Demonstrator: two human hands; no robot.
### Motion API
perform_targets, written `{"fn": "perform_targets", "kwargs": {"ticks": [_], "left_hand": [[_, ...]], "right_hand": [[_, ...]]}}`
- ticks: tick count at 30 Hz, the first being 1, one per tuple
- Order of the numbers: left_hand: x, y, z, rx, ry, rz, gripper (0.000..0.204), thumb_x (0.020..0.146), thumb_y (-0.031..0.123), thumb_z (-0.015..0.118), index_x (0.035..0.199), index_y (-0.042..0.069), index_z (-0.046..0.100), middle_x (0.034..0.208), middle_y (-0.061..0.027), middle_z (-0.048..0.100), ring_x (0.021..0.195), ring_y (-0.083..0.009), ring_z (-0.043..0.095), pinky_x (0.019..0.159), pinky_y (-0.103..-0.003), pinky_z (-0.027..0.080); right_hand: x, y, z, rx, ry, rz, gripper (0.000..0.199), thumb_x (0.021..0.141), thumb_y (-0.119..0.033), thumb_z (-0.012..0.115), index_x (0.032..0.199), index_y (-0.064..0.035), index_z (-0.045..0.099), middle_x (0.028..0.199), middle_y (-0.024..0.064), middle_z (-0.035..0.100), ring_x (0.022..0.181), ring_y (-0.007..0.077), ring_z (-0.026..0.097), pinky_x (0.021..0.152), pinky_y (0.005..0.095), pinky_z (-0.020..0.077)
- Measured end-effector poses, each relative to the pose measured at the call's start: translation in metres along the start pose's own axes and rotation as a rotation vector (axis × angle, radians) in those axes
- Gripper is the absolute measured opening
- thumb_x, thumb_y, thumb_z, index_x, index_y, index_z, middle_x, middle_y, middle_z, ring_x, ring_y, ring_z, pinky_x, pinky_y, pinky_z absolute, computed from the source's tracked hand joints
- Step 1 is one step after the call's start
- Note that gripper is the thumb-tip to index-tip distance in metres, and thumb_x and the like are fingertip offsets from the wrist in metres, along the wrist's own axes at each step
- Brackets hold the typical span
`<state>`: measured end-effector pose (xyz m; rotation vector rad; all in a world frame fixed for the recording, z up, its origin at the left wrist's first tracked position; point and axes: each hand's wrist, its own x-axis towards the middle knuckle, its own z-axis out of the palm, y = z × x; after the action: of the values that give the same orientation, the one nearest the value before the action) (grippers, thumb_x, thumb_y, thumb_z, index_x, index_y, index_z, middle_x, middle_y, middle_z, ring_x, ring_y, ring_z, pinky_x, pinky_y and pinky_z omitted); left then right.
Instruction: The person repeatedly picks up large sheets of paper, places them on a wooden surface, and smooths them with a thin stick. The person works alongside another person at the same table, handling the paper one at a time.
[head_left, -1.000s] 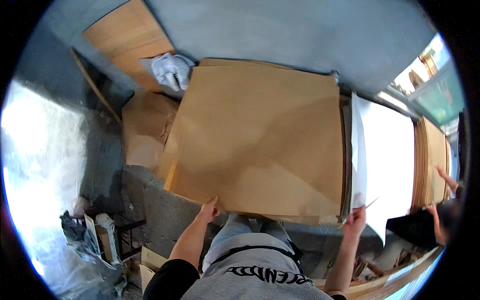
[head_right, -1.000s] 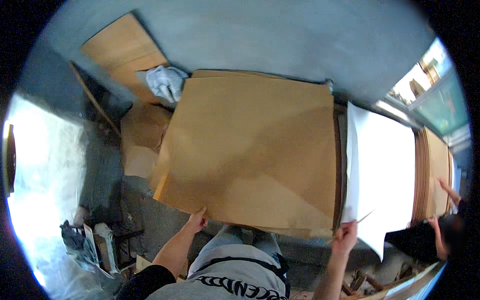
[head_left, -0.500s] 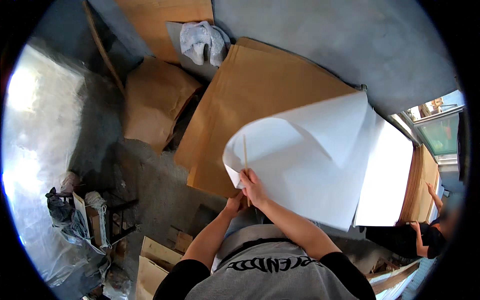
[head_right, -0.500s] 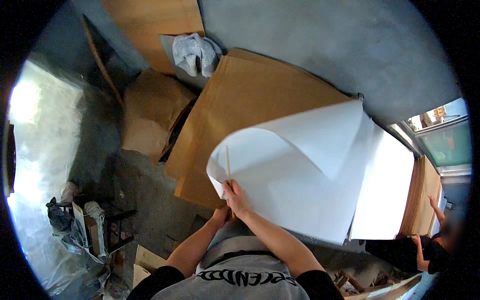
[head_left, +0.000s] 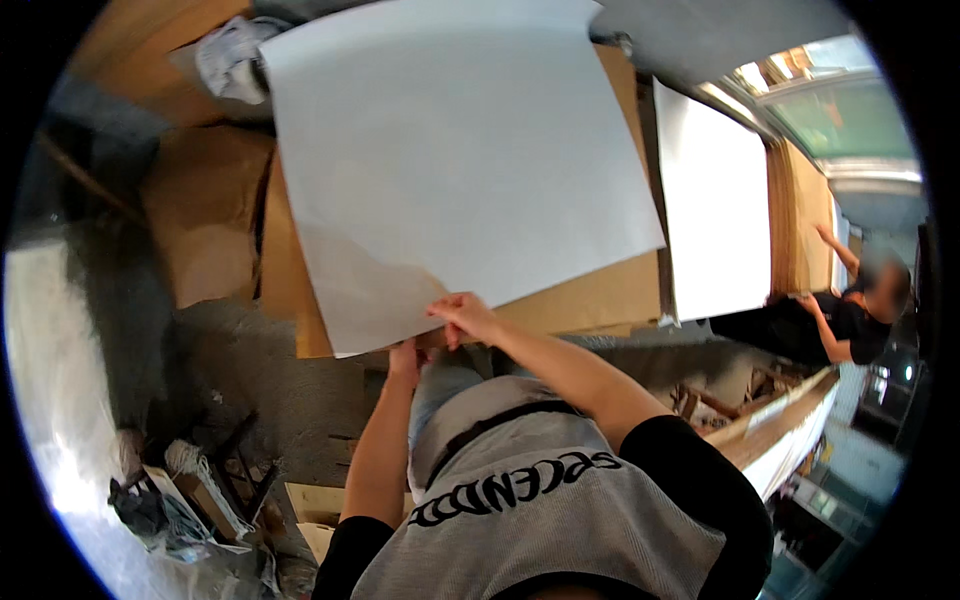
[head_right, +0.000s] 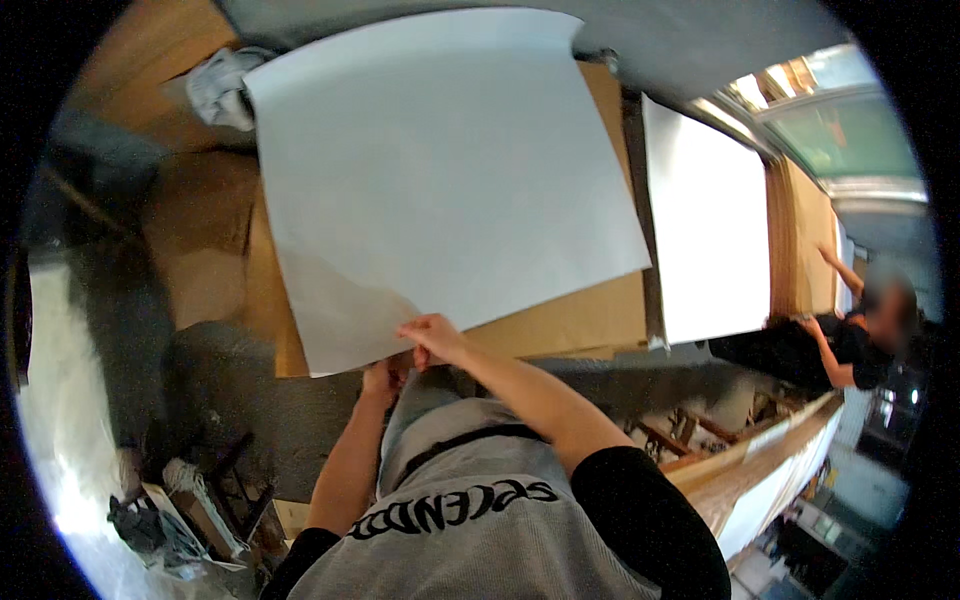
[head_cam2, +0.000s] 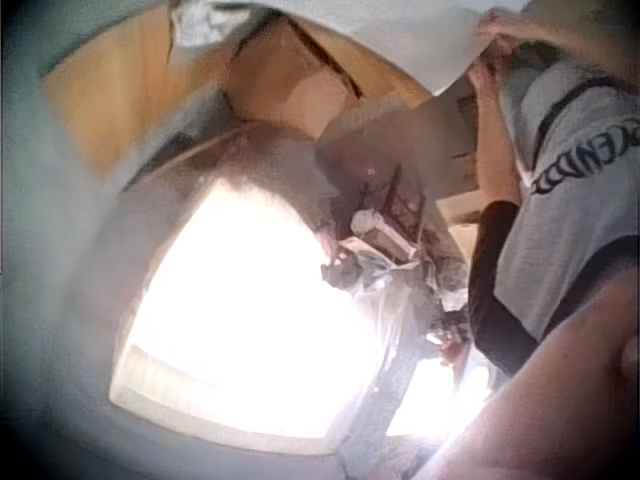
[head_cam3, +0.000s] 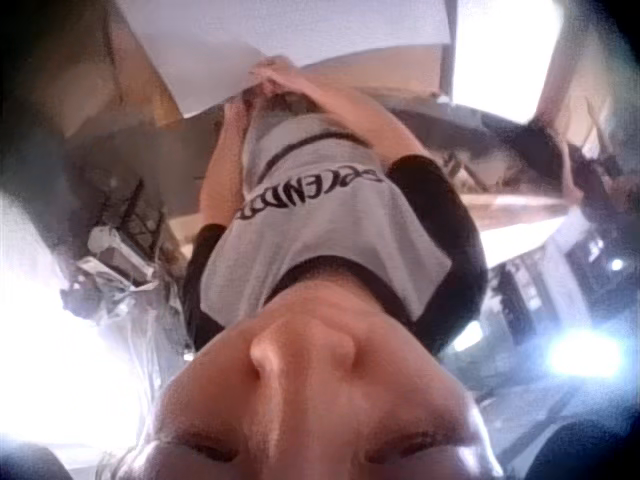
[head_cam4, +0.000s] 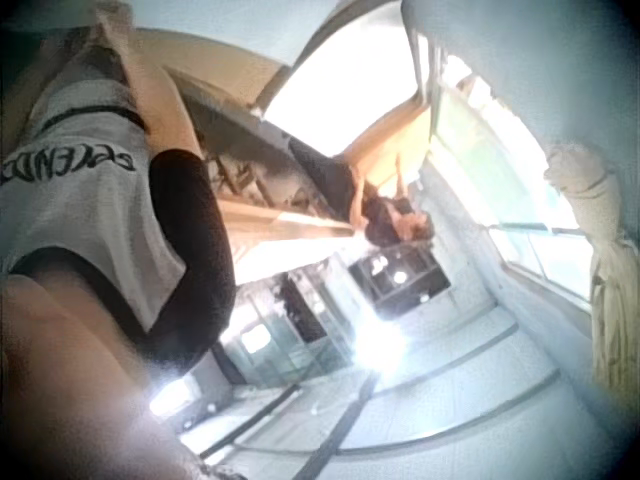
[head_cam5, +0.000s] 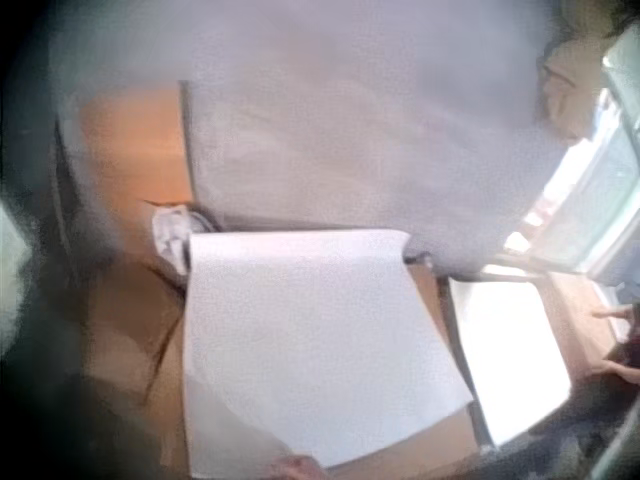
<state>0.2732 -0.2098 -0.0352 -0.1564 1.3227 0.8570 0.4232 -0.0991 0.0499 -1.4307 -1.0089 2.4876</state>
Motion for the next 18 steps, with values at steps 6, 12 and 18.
{"fn": "perform_targets", "kwargs": {"ticks": [6, 12, 18], "left_hand": [[-0.03, 0.009, 0.007, -0.147, 0.084, 0.032, 0.019, 0.082, 0.023, 0.057, 0.085, 0.006, 0.049, 0.068, -0.0052, 0.051, 0.05, -0.0167, 0.049, 0.039, -0.028, 0.037], [-0.031, 0.004, -0.011, -0.431, 0.249, 0.06, 0.019, 0.08, 0.022, 0.059, 0.078, 0.008, 0.046, 0.065, -0.0026, 0.044, 0.06, -0.0174, 0.048, 0.049, -0.029, 0.038], [-0.038, 0.019, -0.015, -0.448, 0.368, 0.139, 0.022, 0.082, 0.026, 0.057, 0.08, 0.007, 0.045, 0.069, -0.0034, 0.043, 0.058, -0.0175, 0.045, 0.047, -0.029, 0.037]], "right_hand": [[-0.102, 0.074, -0.177, 0.417, 0.75, -0.042, 0.034, 0.084, -0.036, 0.047, 0.094, -0.006, 0.058, 0.076, 0.0069, 0.063, 0.054, 0.0092, 0.057, 0.034, 0.0202, 0.0237], [-0.123, 0.061, -0.252, 0.874, 1.168, -0.247, 0.022, 0.08, -0.026, 0.059, 0.083, -0.0048, 0.052, 0.081, 0.0083, 0.059, 0.058, 0.0112, 0.054, 0.034, 0.0206, 0.0238], [-0.105, 0.035, -0.274, 0.879, 1.128, -0.126, 0.024, 0.078, -0.025, 0.062, 0.069, -0.0089, 0.047, 0.061, 0.003, 0.048, 0.044, 0.0135, 0.042, 0.035, 0.0231, 0.026]]}}
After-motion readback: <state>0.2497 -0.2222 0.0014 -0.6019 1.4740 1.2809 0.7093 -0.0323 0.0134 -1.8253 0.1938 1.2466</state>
